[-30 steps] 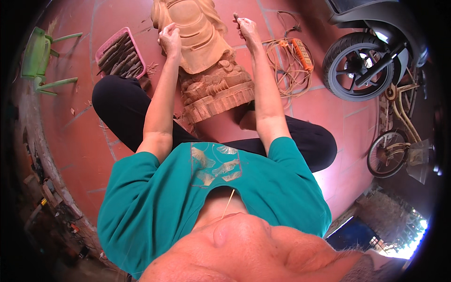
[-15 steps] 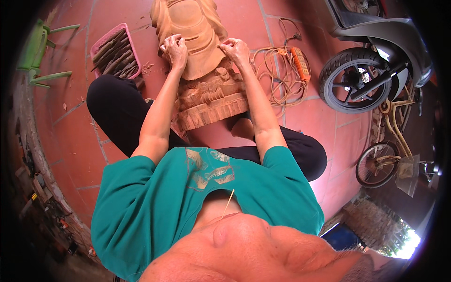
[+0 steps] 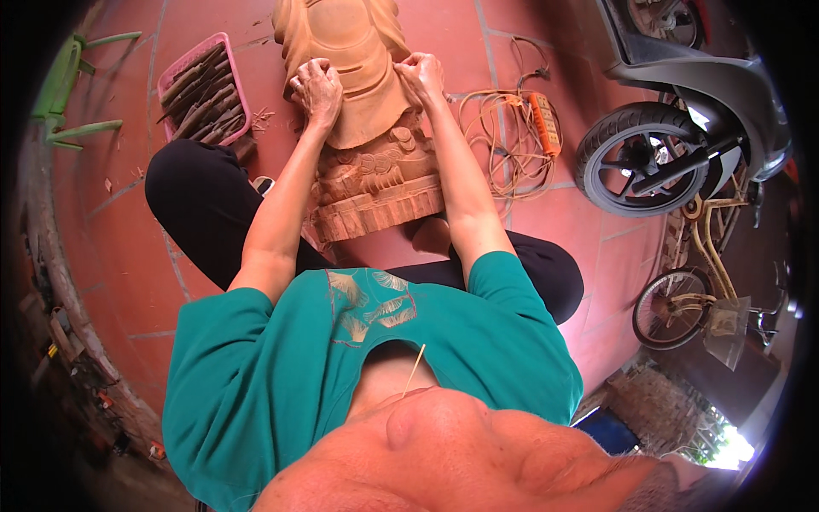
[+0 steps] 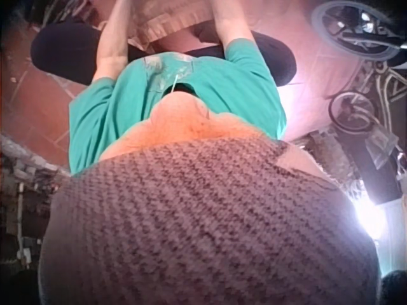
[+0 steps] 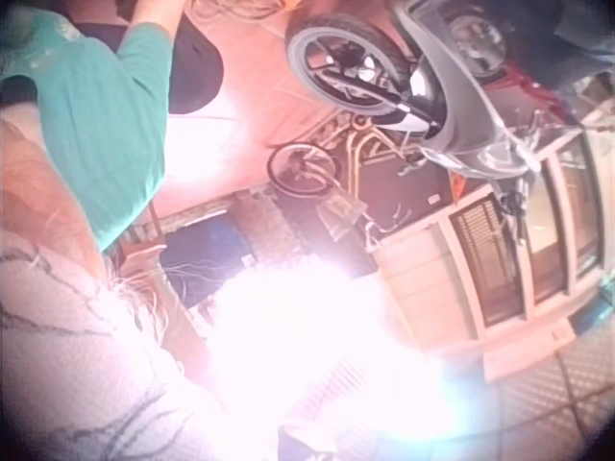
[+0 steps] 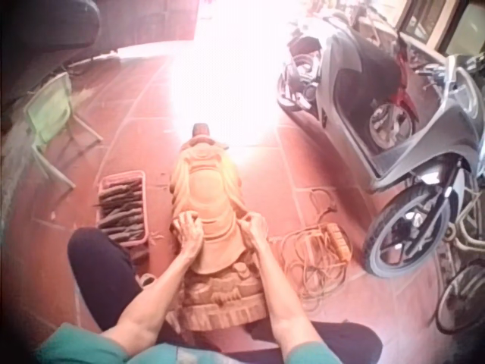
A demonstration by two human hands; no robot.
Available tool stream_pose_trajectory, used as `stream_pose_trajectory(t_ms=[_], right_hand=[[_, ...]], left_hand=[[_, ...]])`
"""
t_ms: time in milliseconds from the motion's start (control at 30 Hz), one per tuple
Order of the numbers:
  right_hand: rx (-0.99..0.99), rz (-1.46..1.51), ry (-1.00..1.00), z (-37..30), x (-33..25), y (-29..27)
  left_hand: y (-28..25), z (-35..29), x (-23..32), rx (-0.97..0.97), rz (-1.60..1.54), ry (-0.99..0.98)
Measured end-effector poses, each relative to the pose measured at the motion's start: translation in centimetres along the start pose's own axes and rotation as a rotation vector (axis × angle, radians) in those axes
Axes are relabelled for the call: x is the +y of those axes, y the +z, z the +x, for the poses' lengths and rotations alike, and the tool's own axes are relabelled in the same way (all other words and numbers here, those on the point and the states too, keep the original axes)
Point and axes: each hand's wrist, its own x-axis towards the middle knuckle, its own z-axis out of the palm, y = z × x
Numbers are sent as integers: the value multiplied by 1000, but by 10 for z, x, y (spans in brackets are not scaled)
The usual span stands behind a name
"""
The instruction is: The person sits on the floor and carves a wooden sculpture using a small chisel and mallet. They repeatedly strike the chisel to shape the surface of the sculpture, focusing on the upper body area.
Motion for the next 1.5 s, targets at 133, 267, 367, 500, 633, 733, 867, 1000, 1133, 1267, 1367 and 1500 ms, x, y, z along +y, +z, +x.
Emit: stream_pose_trajectory(t_ms=[133,267,367,500,633,733,867,1000,1133,1267,1367,1500], right_hand=[[-242,29,105,-9,17,-11],[-111,-25,52,-24,-1,-10],[41,-116,-45,-15,-6,-1],[59,-215,-57,9,-6,10],[-58,-223,-122,8,0,-1],[-286,-145,-98,6,12,-20],[-249,-73,-52,-14,5,-20],[-47,-115,-115,-11,0,-4],[55,-164,-126,9,7,9],[59,-129,-115,8,5,12],[-179,-27,-67,-3,8,-6],[-268,12,-48,-11,13,-17]], left_hand=[[-18,5,-1,-100,-47,22],[-5,5,-20,-52,-48,117],[3,6,-24,-47,-113,114],[1,11,-31,-79,-156,178],[-13,9,-33,-20,-223,254],[-26,-6,-20,-16,-204,144],[-28,-11,-25,-25,-248,143],[-28,-24,-22,-34,-190,152],[-29,-32,-14,-48,-155,151],[-29,-33,-11,0,-118,160],[-30,-35,-13,17,-107,153],[-32,-35,-8,23,-103,129]])
